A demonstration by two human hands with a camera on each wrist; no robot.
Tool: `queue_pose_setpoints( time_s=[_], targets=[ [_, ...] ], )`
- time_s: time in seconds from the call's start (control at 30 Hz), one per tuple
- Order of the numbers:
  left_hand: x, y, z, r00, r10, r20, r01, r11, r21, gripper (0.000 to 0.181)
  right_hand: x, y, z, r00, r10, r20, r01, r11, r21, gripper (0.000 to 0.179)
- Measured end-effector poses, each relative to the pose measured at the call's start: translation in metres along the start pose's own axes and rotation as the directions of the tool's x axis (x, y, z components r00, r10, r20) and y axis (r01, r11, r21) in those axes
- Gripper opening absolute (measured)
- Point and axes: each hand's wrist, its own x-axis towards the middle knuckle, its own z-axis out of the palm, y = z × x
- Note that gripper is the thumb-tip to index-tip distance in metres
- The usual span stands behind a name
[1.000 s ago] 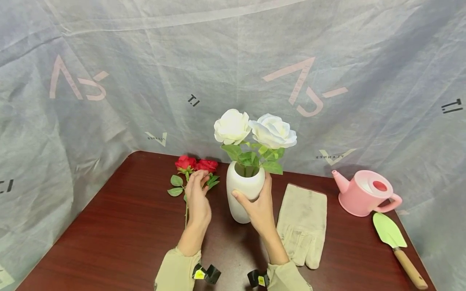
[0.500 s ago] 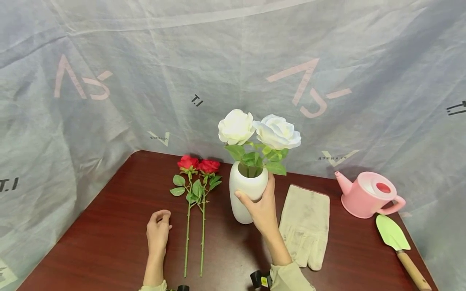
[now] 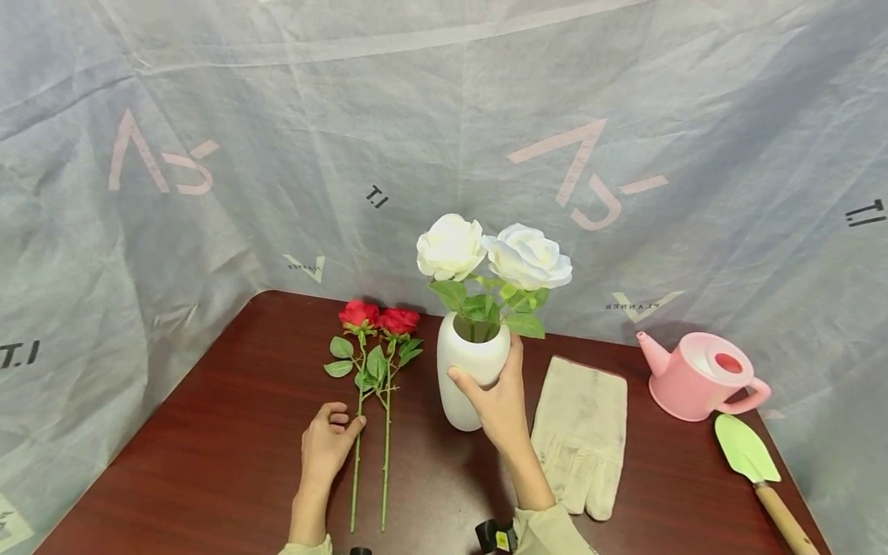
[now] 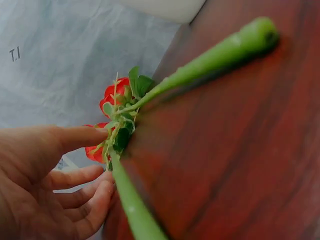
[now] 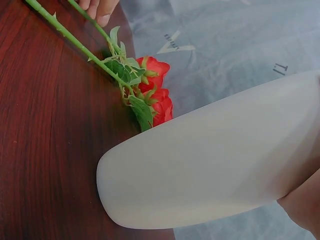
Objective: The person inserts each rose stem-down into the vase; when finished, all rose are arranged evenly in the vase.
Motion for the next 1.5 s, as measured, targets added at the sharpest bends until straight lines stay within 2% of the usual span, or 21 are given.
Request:
queue_pose_setpoints(
  time_s=[0.13,0.27,0.37,0.47,0.6,0.7,0.83,0.9,1.0,1.13,1.23,1.5],
  targets=[
    [-0.002,0.002,0.003,0.999,0.009,0.034,-0.01,0.999,0.031,0.032,0.0,0.0,0.001,1.0,-0.004,-0.004,0.004,1.0,-0.006,0.088],
    [-0.001,0.002,0.004,0.999,0.026,0.039,-0.026,1.0,0.0,0.024,0.001,0.001,0.001,1.0,-0.014,-0.004,0.014,1.0,-0.002,0.088],
    [0.002,-0.001,0.005,0.998,0.01,0.061,-0.006,0.998,-0.065,0.02,0.001,0.001,0.001,1.0,-0.019,-0.003,0.019,1.0,0.0,0.088],
    [0.005,-0.004,0.004,0.991,-0.025,0.129,0.046,0.985,-0.167,0.02,0.001,0.001,0.001,1.0,-0.017,-0.004,0.017,1.0,-0.007,0.088],
    [0.006,-0.004,-0.001,0.966,-0.089,0.243,0.165,0.935,-0.313,0.026,0.001,0.001,0.001,1.0,-0.008,-0.002,0.008,1.0,-0.005,0.089],
    [0.006,-0.004,-0.005,0.943,-0.125,0.308,0.248,0.881,-0.402,0.031,0.001,0.001,0.001,1.0,-0.005,0.003,0.005,1.0,-0.002,0.089],
    [0.007,-0.005,-0.008,0.923,-0.131,0.362,0.304,0.824,-0.479,0.034,0.001,0.001,0.001,1.0,-0.007,0.0,0.007,1.0,-0.006,0.088],
    [0.007,-0.005,-0.009,0.916,-0.124,0.382,0.316,0.809,-0.496,0.035,0.001,0.001,0.001,1.0,-0.009,-0.003,0.009,1.0,-0.005,0.088],
    [0.008,-0.005,-0.009,0.913,-0.116,0.392,0.318,0.804,-0.503,0.034,0.001,0.001,0.001,1.0,-0.01,-0.002,0.01,1.0,0.002,0.087],
    [0.01,-0.005,-0.01,0.917,-0.111,0.383,0.302,0.821,-0.484,0.033,0.001,0.001,0.001,1.0,-0.015,-0.001,0.015,1.0,0.009,0.087],
    [0.01,-0.004,-0.012,0.919,-0.11,0.38,0.297,0.825,-0.48,0.034,0.001,0.001,0.001,1.0,-0.019,-0.005,0.019,1.0,0.01,0.086],
    [0.007,0.003,-0.021,0.921,-0.11,0.375,0.312,0.786,-0.534,0.029,0.001,-0.001,0.001,1.0,-0.022,0.003,0.022,1.0,0.001,0.086]
  ],
)
